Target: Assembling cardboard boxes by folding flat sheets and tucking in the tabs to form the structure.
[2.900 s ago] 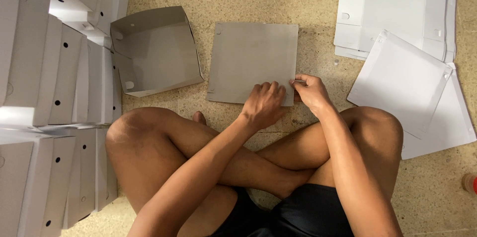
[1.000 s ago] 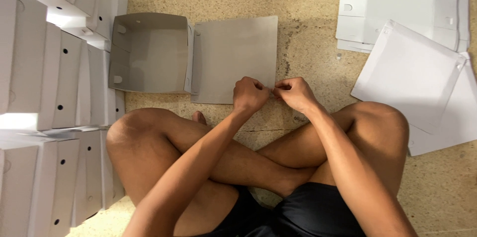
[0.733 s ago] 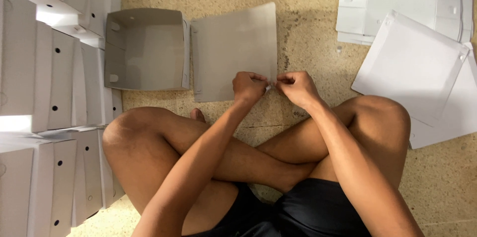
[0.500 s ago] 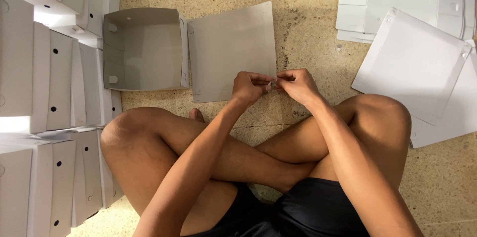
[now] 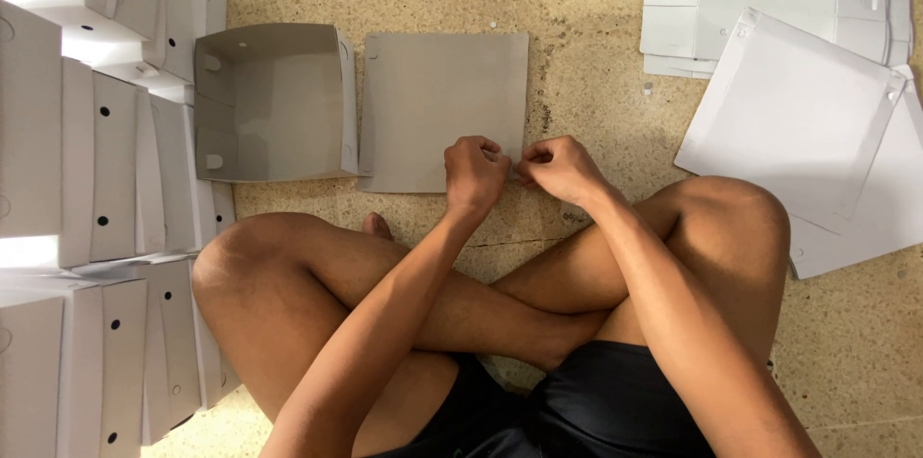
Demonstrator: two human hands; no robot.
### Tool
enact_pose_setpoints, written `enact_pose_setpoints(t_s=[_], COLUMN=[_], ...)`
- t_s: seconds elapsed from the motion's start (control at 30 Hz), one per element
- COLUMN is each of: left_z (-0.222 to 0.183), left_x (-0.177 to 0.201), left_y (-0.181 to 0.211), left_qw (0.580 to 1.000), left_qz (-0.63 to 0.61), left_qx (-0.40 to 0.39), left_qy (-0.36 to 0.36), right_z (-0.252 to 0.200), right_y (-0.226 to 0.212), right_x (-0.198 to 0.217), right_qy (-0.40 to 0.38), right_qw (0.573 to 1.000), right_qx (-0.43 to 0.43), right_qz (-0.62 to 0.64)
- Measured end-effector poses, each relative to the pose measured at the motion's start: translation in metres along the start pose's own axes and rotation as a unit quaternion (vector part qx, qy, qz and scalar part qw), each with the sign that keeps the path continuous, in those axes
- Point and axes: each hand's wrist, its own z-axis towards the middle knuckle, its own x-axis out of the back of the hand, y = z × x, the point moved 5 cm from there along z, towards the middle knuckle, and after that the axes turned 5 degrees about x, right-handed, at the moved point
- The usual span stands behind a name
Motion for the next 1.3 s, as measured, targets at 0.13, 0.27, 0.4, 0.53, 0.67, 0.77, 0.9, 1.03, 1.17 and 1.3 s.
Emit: enact_pose_setpoints(t_s=[0.13,0.27,0.4,0.53,0.67,0.77,0.9,1.03,1.17,1.3], left_z=[0.003,-0.002,-0.022,-0.018,-0.025,-0.023,-0.017,-0.015,-0.019,-0.023], left_x=[-0.014,-0.026,-0.008,-0.019,-0.022,-0.028,-0.039,-0.045,-0.045,-0.058], left_y=[-0.009,-0.007,0.015,-0.012,-0.011,-0.018,-0.032,-0.041,-0.042,-0.047], left_qw=[0.999,0.984,0.914,0.836,0.807,0.798,0.786,0.759,0.757,0.744], left_qz=[0.036,0.019,0.346,0.507,0.543,0.556,0.578,0.603,0.584,0.599], left_qx=[-0.008,-0.01,-0.142,-0.133,-0.176,-0.192,-0.196,-0.213,-0.234,-0.265], left_qy=[-0.035,-0.176,-0.156,-0.163,-0.152,-0.128,-0.098,-0.126,-0.175,-0.133], right_z=[0.007,0.002,-0.008,-0.012,-0.037,-0.022,-0.019,0.004,-0.006,-0.012], right_y=[0.011,0.002,-0.008,-0.02,-0.066,-0.053,-0.047,-0.018,-0.031,-0.049], right_x=[-0.006,0.006,0.028,0.028,0.029,0.021,0.022,0.03,0.035,0.017], right_qy=[-0.014,0.022,0.084,0.103,0.112,0.079,0.118,0.161,0.239,0.121], right_qw=[0.999,0.999,0.992,0.987,0.987,0.979,0.982,0.976,0.938,0.951], right_qx=[-0.004,-0.028,-0.057,0.048,0.057,0.118,0.109,0.091,0.189,0.151], right_qz=[-0.039,-0.034,-0.08,-0.111,-0.097,-0.149,-0.104,-0.118,-0.167,-0.241])
